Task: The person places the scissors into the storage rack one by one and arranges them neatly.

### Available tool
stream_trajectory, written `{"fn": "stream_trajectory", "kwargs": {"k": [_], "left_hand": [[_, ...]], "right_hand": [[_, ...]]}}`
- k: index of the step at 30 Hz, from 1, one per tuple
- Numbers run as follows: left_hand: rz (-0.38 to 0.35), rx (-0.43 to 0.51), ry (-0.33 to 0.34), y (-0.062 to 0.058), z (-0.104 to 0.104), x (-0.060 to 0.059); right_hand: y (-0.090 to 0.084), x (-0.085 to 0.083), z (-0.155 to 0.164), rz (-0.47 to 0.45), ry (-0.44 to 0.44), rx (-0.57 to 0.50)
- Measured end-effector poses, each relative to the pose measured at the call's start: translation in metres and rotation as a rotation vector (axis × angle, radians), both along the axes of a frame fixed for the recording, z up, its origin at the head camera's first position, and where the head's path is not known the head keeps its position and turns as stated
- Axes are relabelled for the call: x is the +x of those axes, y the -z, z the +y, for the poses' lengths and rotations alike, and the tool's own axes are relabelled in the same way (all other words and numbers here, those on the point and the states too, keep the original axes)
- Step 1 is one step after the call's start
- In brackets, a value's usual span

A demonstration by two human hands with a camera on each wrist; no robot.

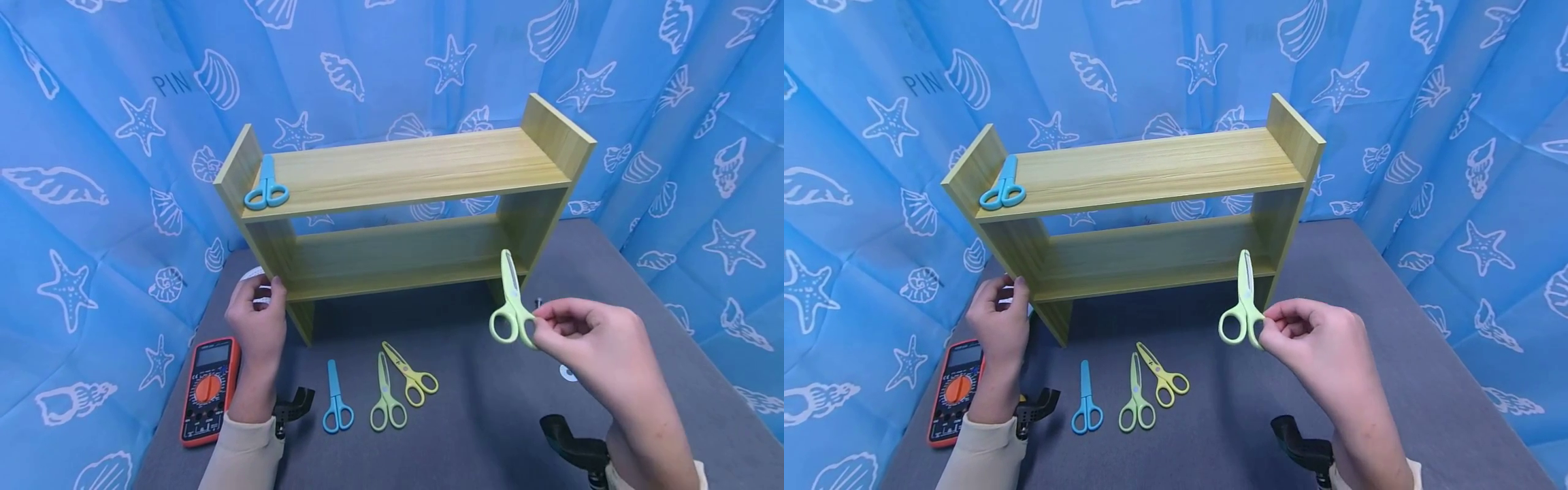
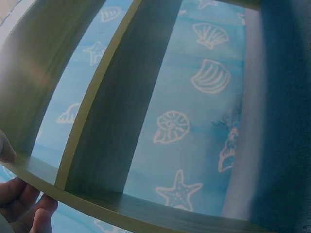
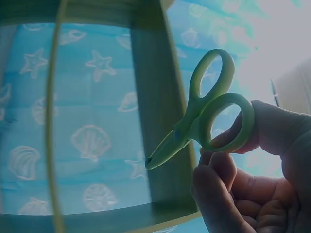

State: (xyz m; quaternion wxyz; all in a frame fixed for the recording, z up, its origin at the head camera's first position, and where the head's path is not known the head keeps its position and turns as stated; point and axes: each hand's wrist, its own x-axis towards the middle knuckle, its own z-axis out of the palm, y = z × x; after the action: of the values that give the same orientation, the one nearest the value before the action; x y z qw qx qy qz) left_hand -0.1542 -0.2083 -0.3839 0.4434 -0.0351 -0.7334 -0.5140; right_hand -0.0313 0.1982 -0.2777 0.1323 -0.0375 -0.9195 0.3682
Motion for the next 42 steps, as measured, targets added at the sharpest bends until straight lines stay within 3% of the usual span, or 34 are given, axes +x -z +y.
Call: {"fn": "stream_trajectory", "kwargs": {"k": [5, 13, 16, 25, 34, 42], "left_hand": [[0.005, 0.018, -0.002, -0.005, 0.005, 0.002], [0.022, 0.026, 0.01, -0.031, 0.019, 0.02], [0.026, 0.026, 0.008, -0.029, 0.018, 0.019], [-0.002, 0.002, 0.005, -0.003, 0.001, 0.001], [0.013, -0.008, 0.011, -0.004, 0.001, -0.001], [-0.002, -0.007, 0.014, -0.002, -0.001, -0.001]], "right_hand": [[-0.02, -0.006, 0.001, 0.07, -0.005, -0.025], [-0.057, -0.022, -0.004, 0.18, -0.026, -0.104], [-0.072, -0.029, -0.011, 0.21, -0.034, -0.129], [-0.107, -0.057, -0.041, 0.275, -0.067, -0.17], [-0.127, -0.099, -0.078, 0.281, -0.169, -0.241], [-0.134, -0.137, -0.12, 0.226, -0.267, -0.211]]}}
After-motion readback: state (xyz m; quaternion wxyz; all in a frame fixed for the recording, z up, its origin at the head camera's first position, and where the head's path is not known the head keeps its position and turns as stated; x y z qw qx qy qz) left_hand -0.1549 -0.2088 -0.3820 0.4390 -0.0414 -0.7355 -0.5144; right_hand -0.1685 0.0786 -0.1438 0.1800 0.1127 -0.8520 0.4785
